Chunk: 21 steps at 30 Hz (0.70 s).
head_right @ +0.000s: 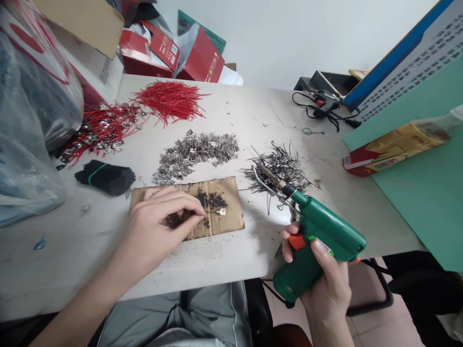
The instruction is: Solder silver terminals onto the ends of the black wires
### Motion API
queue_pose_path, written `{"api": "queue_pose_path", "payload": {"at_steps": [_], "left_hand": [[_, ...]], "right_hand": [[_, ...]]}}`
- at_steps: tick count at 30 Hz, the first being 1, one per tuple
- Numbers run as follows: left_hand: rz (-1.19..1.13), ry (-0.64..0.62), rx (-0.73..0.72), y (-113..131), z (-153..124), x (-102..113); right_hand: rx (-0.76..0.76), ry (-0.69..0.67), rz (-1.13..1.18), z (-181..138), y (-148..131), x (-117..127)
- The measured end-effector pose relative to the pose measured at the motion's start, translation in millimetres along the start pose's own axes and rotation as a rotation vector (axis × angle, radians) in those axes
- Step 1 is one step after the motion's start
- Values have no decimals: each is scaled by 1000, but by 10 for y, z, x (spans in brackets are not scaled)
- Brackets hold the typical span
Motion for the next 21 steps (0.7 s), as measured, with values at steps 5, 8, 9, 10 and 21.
{"api": "queue_pose_path", "payload": {"at_steps": [5, 8, 9, 10, 21], "left_hand": [[-9, 7, -6, 15, 9, 21], [-22, 14, -6, 14, 7, 30], [-24, 18, -7, 15, 6, 34], [-25, 22, -10, 16, 3, 38], [-51, 87, -38, 21, -1, 69]], "right_hand": [[-7, 6, 6, 3, 12, 17], [-7, 10, 7, 5, 15, 34], [-2, 9, 8, 6, 13, 36], [2, 8, 7, 8, 11, 36], [-1, 14, -4, 19, 15, 25]]}}
Point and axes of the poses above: each hand's wrist, its own z-axis towards the middle knuckle, its own x-axis out of the back of the hand, y = z × x, the point moved 7 cm from there along z, towards the middle knuckle, and after that the axes turned 1 degree about z, right-handed, at the moved point
